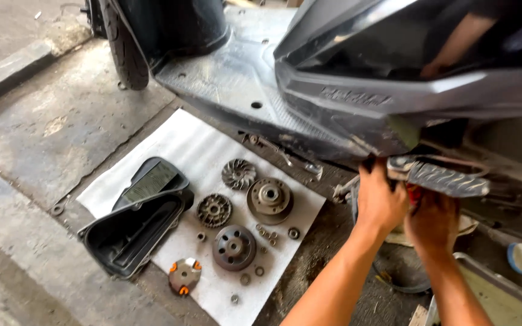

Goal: Cleaning internal motorcycle components and engine parts using a cloth

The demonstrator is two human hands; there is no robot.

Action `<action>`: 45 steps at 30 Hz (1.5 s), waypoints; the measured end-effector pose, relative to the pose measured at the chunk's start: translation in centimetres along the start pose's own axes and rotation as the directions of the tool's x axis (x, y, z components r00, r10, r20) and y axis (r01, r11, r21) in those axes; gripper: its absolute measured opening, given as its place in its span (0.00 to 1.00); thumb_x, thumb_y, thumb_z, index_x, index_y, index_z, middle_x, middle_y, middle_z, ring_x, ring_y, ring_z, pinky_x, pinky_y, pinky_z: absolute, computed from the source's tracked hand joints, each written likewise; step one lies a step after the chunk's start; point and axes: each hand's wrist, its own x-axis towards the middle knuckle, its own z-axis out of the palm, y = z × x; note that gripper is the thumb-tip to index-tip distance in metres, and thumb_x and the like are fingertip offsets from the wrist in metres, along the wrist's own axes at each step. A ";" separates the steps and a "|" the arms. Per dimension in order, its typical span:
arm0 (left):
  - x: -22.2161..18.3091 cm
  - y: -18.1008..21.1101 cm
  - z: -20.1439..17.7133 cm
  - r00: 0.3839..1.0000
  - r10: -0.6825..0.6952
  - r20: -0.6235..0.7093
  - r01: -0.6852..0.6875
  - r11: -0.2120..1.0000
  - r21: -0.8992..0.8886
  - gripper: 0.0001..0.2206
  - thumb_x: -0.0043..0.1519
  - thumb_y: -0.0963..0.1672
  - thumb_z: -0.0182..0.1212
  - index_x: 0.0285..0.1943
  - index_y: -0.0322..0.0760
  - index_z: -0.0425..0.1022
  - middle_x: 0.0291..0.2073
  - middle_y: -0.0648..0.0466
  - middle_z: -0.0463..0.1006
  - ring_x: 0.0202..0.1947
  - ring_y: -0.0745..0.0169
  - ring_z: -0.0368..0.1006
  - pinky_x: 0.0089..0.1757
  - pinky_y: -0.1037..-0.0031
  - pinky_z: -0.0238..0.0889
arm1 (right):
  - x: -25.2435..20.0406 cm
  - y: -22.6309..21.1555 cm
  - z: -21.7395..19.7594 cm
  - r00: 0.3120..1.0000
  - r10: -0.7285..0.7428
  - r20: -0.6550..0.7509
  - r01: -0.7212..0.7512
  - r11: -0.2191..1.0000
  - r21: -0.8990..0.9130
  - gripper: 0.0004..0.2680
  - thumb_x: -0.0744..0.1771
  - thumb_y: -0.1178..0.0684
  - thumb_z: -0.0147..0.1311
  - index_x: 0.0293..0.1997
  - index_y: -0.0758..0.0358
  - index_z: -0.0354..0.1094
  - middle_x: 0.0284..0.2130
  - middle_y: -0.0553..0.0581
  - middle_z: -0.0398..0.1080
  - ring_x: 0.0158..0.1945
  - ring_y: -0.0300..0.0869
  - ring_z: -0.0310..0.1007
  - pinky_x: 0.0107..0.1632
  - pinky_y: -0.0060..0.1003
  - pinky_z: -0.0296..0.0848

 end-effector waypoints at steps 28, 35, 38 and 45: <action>0.4 -3.7 1.8 0.966 -0.224 -0.131 0.234 0.970 0.067 0.27 0.64 0.42 0.54 0.76 0.36 0.61 0.59 0.26 0.70 0.61 0.22 0.68 0.54 0.41 0.65 | 1.3 2.9 6.0 0.758 0.267 0.594 -0.378 0.924 0.067 0.20 0.67 0.42 0.40 0.67 0.31 0.67 0.53 0.56 0.78 0.60 0.54 0.74 0.63 0.48 0.68; 1.9 -9.5 4.6 0.966 -0.147 -0.211 0.189 0.962 0.195 0.22 0.61 0.47 0.57 0.67 0.47 0.73 0.44 0.45 0.77 0.41 0.34 0.80 0.37 0.50 0.75 | 1.2 1.3 1.1 0.738 0.289 0.610 -0.467 0.871 0.151 0.19 0.68 0.47 0.39 0.68 0.41 0.68 0.56 0.61 0.76 0.63 0.58 0.67 0.68 0.52 0.57; -0.3 -6.1 3.3 0.979 -0.204 -0.012 0.194 0.911 0.363 0.28 0.63 0.47 0.56 0.75 0.50 0.59 0.51 0.40 0.73 0.43 0.27 0.78 0.40 0.44 0.74 | 1.5 0.1 -2.0 0.744 0.310 0.592 -0.480 0.864 0.151 0.18 0.68 0.47 0.43 0.66 0.43 0.70 0.54 0.61 0.77 0.62 0.58 0.69 0.67 0.54 0.60; -0.8 -3.2 1.2 0.905 -0.340 0.254 0.048 0.676 0.735 0.33 0.66 0.44 0.50 0.82 0.54 0.44 0.53 0.41 0.77 0.52 0.35 0.78 0.49 0.48 0.73 | -5.1 -0.6 3.8 0.964 0.234 0.124 -0.261 0.918 0.298 0.14 0.61 0.54 0.54 0.49 0.41 0.79 0.48 0.53 0.80 0.57 0.51 0.77 0.78 0.54 0.42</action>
